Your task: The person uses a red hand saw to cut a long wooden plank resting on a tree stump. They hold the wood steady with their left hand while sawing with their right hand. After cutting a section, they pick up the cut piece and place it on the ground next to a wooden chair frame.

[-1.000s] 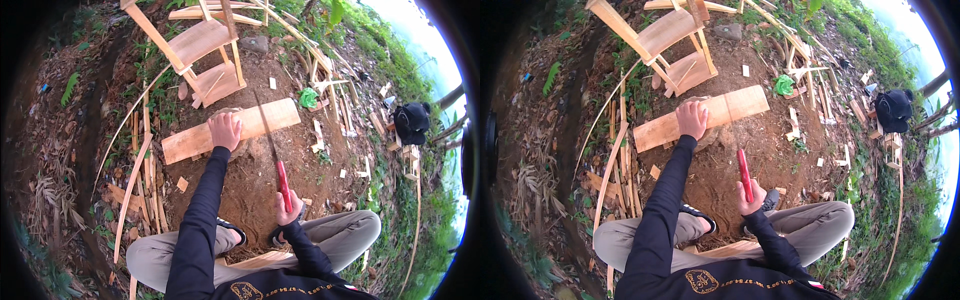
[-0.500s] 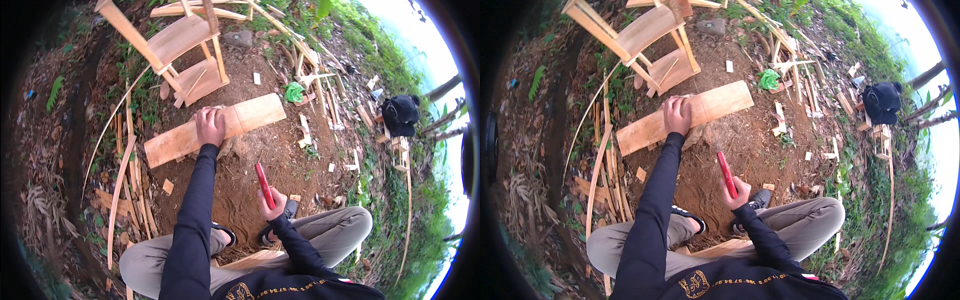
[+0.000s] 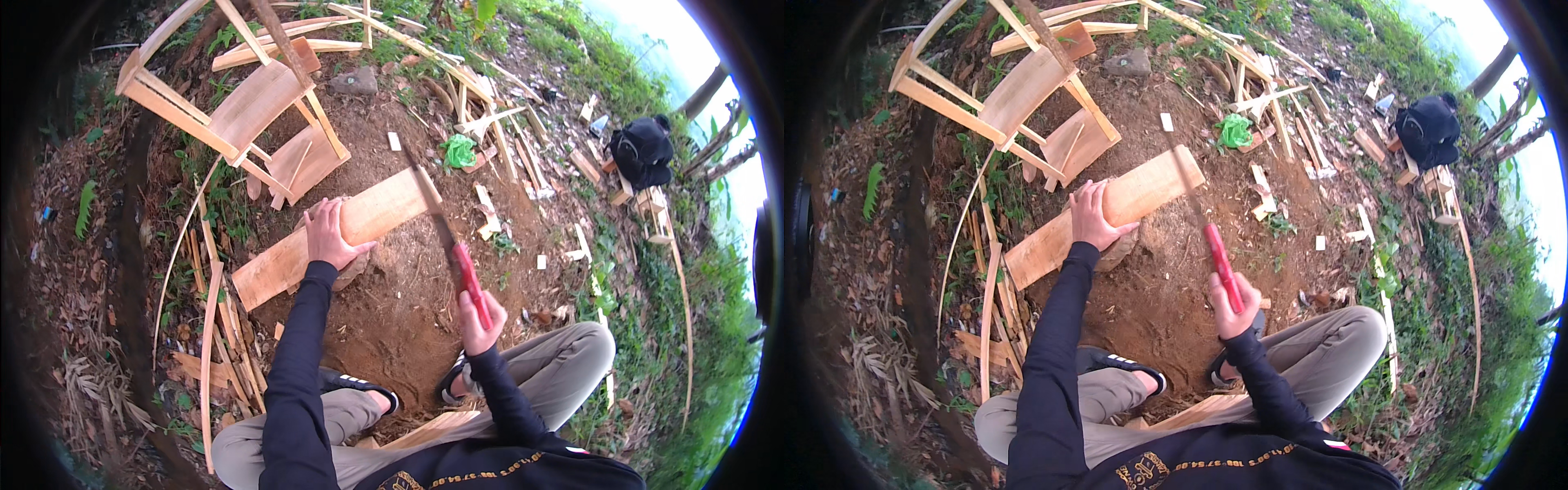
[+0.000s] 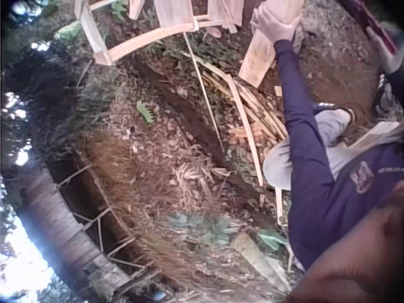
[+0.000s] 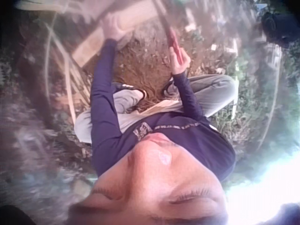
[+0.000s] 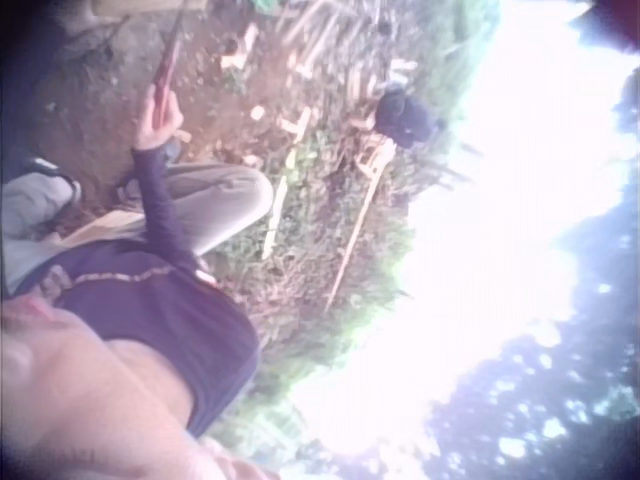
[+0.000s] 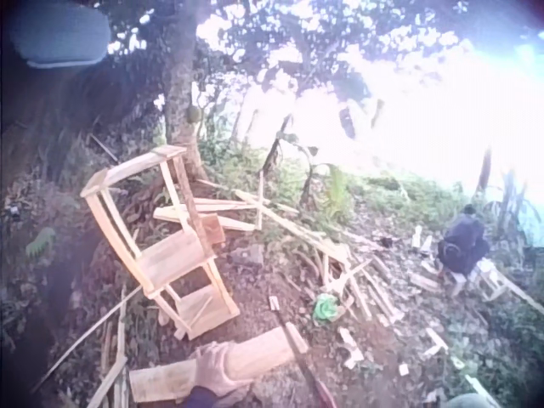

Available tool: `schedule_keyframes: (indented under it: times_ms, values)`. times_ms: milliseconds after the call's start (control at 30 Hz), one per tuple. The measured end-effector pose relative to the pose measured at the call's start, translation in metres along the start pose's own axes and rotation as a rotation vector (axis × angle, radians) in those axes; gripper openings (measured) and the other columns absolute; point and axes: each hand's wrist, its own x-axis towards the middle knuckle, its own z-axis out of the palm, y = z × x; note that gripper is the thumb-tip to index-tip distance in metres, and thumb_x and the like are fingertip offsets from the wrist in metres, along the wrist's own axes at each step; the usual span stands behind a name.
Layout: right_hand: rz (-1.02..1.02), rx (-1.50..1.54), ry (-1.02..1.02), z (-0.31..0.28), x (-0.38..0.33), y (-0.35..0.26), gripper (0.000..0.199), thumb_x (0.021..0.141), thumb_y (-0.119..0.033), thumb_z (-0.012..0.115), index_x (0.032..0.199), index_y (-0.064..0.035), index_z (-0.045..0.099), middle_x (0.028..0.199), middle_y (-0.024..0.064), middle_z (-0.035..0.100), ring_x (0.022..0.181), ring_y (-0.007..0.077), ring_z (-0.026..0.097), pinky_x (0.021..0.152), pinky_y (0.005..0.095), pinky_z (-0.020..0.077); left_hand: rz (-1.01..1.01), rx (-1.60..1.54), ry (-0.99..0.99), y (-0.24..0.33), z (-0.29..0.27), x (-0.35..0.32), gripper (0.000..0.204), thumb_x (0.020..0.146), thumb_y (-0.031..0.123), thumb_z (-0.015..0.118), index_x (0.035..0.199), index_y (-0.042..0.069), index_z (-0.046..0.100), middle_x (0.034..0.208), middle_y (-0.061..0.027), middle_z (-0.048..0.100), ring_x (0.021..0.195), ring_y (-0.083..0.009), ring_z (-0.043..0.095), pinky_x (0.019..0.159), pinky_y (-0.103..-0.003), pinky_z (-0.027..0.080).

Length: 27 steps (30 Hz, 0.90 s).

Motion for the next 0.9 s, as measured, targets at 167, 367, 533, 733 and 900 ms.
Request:
schedule_keyframes:
  times_ms: [167,367,533,733,900]
  values:
    - [-0.004,0.046,0.107,-0.017,0.012,0.006,0.016,0.093,-0.012,0.066,0.082,-0.002,0.061,0.062,-0.007,0.05,0.056,0.001,0.042,0.05,0.0212,0.0318,0.034,-0.039,-0.09,-0.026,-0.026,-0.02,0.109,0.055,0.064,0.084,0.136,0.005,0.043,0.137,-0.0166,0.043,0.136,-0.0337,0.036,0.114,-0.054,0.024]
    - [-0.026,0.018,0.015,-0.021,0.011,0.006,0.016,0.091,-0.01,0.066,0.08,-0.0001,0.061,0.061,-0.0075,0.048,0.055,0.0004,0.04,0.049,0.0217,0.0304,0.038,-0.018,-0.093,-0.036,-0.034,-0.035,0.107,0.058,0.064,0.083,0.137,0.004,0.041,0.139,-0.0182,0.043,0.136,-0.0354,0.037,0.114,-0.053,0.024]
    - [-0.012,0.038,0.017,-0.014,0.001,0.003,0.012,0.091,-0.009,0.064,0.083,0.0006,0.064,0.062,-0.0065,0.052,0.055,0.0013,0.043,0.05,0.0213,0.0325,0.18,-0.088,-0.037,0.019,-0.007,0.0,0.109,0.062,0.071,0.077,0.138,-0.001,0.044,0.14,-0.0211,0.045,0.133,-0.0375,0.041,0.114,-0.058,0.023]
    - [-0.062,0.085,-0.004,-0.013,-0.008,0.009,0.016,0.093,-0.012,0.062,0.081,-0.0025,0.062,0.059,-0.0057,0.049,0.05,0.002,0.041,0.046,0.0208,0.0274,0.109,0.062,-0.322,0.032,-0.004,0.018,0.122,0.053,0.074,0.079,0.138,-0.004,0.042,0.133,-0.0217,0.047,0.126,-0.0355,0.049,0.11,-0.06,0.03]
    - [-0.132,0.131,0.067,-0.02,0.001,-0.003,0.021,0.095,-0.013,0.061,0.076,-0.0066,0.055,0.055,-0.006,0.042,0.043,0.002,0.033,0.042,0.0215,0.0213,0.097,0.163,-0.274,0.046,-0.053,0.043,0.124,0.048,0.07,0.084,0.134,-0.008,0.039,0.127,-0.0274,0.046,0.114,-0.0375,0.056,0.096,-0.047,0.049]
